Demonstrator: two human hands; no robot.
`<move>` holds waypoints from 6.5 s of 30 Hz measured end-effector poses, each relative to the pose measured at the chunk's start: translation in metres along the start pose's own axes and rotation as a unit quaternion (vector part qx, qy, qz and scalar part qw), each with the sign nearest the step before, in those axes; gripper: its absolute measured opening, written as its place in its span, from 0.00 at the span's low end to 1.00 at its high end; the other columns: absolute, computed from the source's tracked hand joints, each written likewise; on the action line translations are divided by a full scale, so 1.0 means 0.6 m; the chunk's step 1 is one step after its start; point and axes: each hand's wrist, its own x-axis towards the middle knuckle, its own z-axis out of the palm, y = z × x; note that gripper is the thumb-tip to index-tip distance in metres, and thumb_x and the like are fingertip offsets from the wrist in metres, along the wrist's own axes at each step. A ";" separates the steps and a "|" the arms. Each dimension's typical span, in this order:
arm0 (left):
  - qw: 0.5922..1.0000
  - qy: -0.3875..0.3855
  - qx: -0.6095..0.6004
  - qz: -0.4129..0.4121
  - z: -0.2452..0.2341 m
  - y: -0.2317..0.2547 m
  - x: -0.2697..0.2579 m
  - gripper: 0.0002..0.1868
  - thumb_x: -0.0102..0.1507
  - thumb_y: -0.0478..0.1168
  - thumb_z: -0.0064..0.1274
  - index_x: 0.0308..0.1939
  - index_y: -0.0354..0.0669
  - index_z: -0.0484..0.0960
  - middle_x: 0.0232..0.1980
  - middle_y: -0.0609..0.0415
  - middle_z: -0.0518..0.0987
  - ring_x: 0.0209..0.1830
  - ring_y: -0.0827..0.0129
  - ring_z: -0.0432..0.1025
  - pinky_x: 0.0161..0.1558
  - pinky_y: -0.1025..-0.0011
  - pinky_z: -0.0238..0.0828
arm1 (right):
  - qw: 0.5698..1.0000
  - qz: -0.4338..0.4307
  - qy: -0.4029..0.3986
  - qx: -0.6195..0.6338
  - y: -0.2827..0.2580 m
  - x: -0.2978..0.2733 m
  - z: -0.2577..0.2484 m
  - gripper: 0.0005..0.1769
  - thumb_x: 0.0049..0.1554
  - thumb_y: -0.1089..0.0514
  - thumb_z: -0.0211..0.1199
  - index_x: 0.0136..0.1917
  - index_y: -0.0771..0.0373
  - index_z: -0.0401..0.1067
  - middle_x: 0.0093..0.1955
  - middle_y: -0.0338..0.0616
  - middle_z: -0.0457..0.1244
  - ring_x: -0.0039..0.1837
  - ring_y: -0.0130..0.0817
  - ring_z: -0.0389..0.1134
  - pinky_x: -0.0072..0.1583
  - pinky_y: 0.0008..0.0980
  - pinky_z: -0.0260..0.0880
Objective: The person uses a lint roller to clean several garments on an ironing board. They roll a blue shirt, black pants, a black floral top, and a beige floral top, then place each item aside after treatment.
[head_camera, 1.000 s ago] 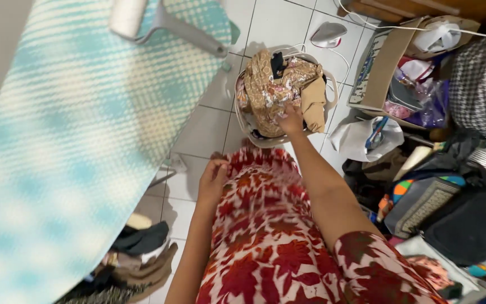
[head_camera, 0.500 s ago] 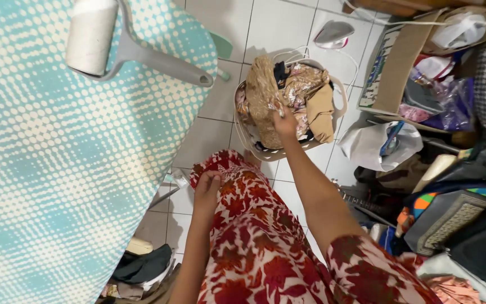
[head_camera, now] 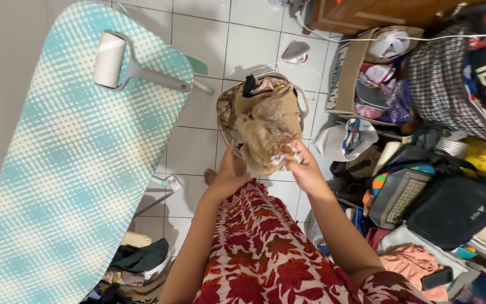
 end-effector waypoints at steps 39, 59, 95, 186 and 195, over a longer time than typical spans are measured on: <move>0.909 0.416 -0.008 -0.004 -0.285 0.095 -0.613 0.28 0.58 0.42 0.55 0.63 0.41 0.76 0.56 0.49 0.81 0.56 0.62 0.76 0.60 0.58 0.71 | 0.957 -0.184 -0.224 0.001 -0.409 0.016 0.458 0.19 0.61 0.80 0.53 0.59 0.63 0.64 0.56 0.52 0.68 0.57 0.38 0.72 0.62 0.34 0.75; 0.938 0.328 -0.095 0.057 -0.263 0.316 -0.696 0.12 0.55 0.28 0.52 0.42 0.40 0.84 0.28 0.54 0.77 0.26 0.65 0.69 0.31 0.63 0.66 | 0.659 -0.285 -0.519 -0.464 -0.126 -0.131 0.657 0.28 0.50 0.64 0.78 0.63 0.64 0.72 0.64 0.54 0.67 0.65 0.49 0.67 0.68 0.44 0.65; 0.654 0.396 -0.637 -0.100 -0.255 -0.254 -0.655 0.28 0.63 0.46 0.59 0.64 0.34 0.74 0.61 0.44 0.79 0.60 0.57 0.76 0.59 0.60 0.75 | 0.664 -0.166 0.013 -0.729 0.173 0.228 0.593 0.51 0.51 0.46 0.73 0.79 0.59 0.51 0.80 0.54 0.46 0.79 0.54 0.45 0.73 0.58 0.42; 0.615 0.699 -0.349 -0.107 -0.355 -0.380 -0.594 0.17 0.70 0.42 0.52 0.59 0.40 0.70 0.45 0.61 0.78 0.42 0.77 0.68 0.45 0.75 0.67 | 0.508 -0.234 -0.523 -0.643 0.118 0.192 0.812 0.31 0.53 0.56 0.74 0.66 0.29 0.75 0.49 0.41 0.68 0.52 0.35 0.66 0.60 0.36 0.67; 0.602 0.698 -0.379 -0.082 -0.370 -0.357 -0.606 0.17 0.66 0.42 0.54 0.57 0.39 0.75 0.46 0.53 0.80 0.37 0.70 0.71 0.38 0.68 0.67 | 0.671 -0.035 -0.412 -0.616 -0.015 0.270 0.695 0.32 0.49 0.70 0.69 0.61 0.38 0.78 0.62 0.34 0.69 0.57 0.25 0.70 0.58 0.27 0.72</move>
